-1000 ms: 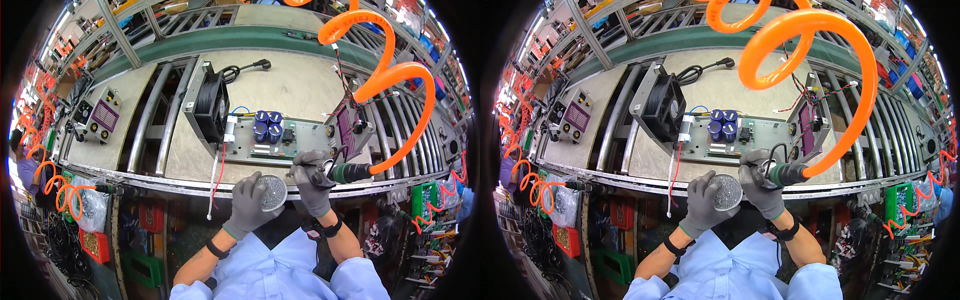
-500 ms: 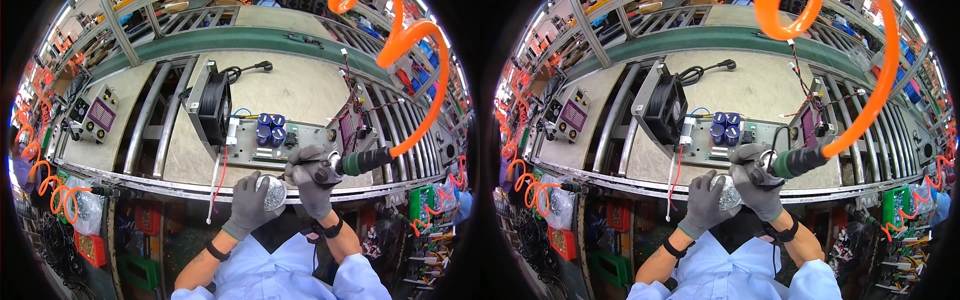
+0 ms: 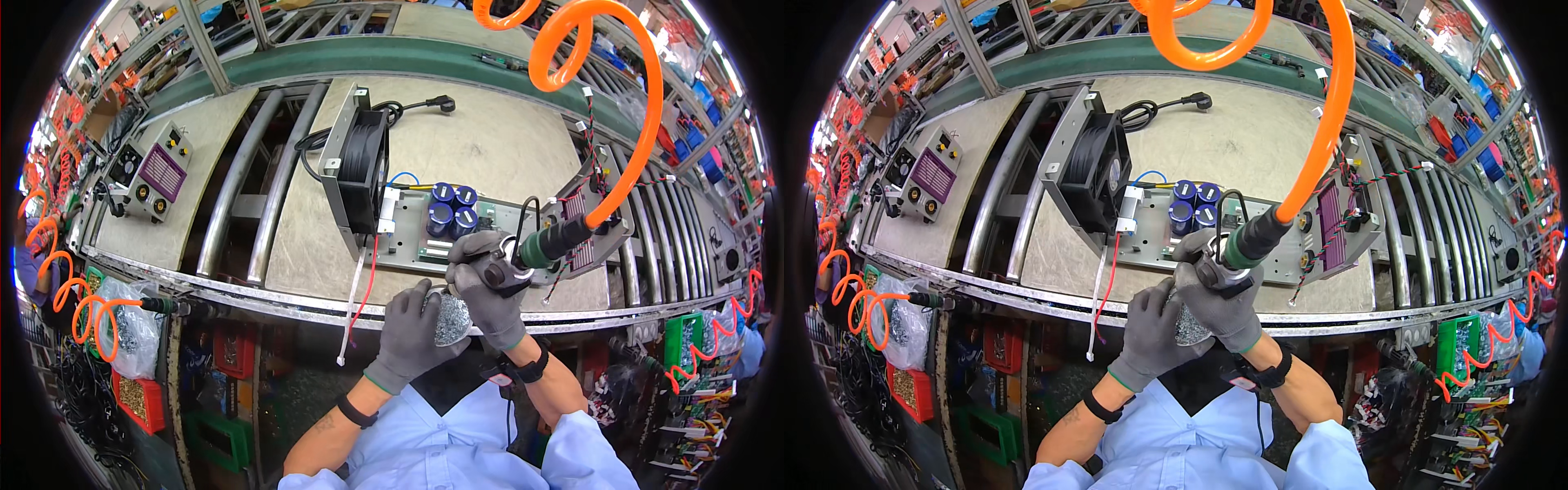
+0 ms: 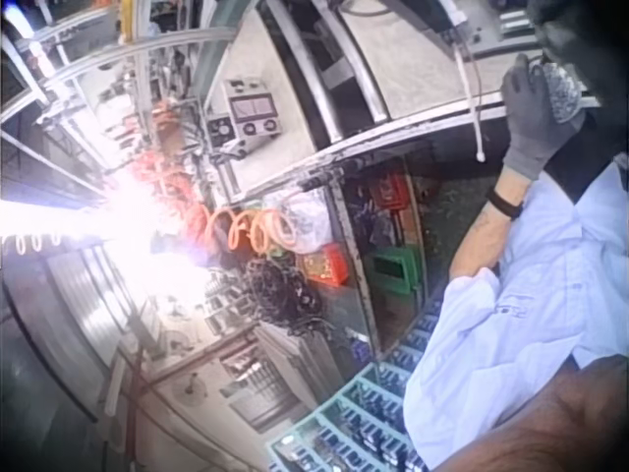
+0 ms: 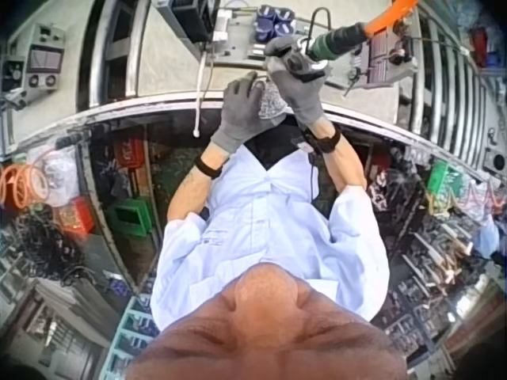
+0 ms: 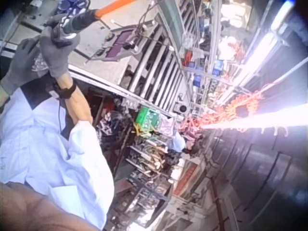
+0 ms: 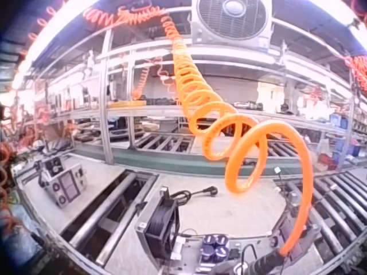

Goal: Assembling an electronic inverter unit on a factory production line.

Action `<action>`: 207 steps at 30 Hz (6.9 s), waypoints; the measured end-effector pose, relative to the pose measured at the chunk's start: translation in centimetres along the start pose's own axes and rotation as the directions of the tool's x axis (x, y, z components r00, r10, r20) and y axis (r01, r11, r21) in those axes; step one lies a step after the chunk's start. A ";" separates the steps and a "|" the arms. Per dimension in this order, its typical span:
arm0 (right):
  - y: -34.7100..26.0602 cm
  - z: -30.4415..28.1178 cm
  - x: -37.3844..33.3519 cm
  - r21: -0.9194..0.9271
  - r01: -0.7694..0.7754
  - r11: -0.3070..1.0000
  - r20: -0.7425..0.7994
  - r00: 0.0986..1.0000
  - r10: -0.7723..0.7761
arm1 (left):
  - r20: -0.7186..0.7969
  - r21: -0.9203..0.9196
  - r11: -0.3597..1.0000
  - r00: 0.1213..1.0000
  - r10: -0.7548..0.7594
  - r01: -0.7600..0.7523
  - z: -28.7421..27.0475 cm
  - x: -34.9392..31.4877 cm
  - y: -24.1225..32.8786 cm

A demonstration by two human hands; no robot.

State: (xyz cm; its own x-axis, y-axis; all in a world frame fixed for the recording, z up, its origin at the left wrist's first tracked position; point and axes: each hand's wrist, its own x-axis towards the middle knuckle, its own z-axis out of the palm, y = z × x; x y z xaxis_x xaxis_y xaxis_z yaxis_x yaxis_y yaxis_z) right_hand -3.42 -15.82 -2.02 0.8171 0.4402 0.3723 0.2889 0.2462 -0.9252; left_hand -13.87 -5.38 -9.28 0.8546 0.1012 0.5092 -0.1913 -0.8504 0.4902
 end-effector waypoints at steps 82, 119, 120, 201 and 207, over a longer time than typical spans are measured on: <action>-19.4 -10.4 0.3 -0.485 -0.017 0.874 -0.028 1.000 0.004 | 0.907 -0.416 0.043 0.411 0.091 0.908 15.0 -2.0 27.3; -10.5 -3.1 0.0 0.162 -0.088 0.983 -0.030 0.995 0.094 | 0.493 -0.482 0.710 0.829 -0.263 0.513 -20.7 11.1 3.6; -9.3 -2.6 0.0 0.172 -0.049 0.984 -0.059 0.996 0.060 | 0.434 -0.423 0.833 0.887 -0.159 0.356 -22.1 13.7 3.6; -0.9 4.2 8.1 0.103 0.094 0.990 -0.104 0.991 -0.084 | 0.124 0.172 0.982 0.987 -0.101 0.079 -2.3 -0.4 0.1; -0.2 4.1 8.2 -0.053 0.133 0.990 -0.063 0.989 -0.136 | 0.127 0.180 0.982 0.988 -0.083 0.059 -2.6 -0.4 0.5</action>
State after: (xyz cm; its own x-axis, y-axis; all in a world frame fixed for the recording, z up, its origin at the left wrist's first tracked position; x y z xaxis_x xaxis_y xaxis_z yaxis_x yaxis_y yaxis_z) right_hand 1.10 -8.72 1.55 0.7999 0.3475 0.4893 0.4210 0.2562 -0.8701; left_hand -15.57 -4.47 -7.43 0.9220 0.1047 0.3728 -0.0505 -0.9221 0.3837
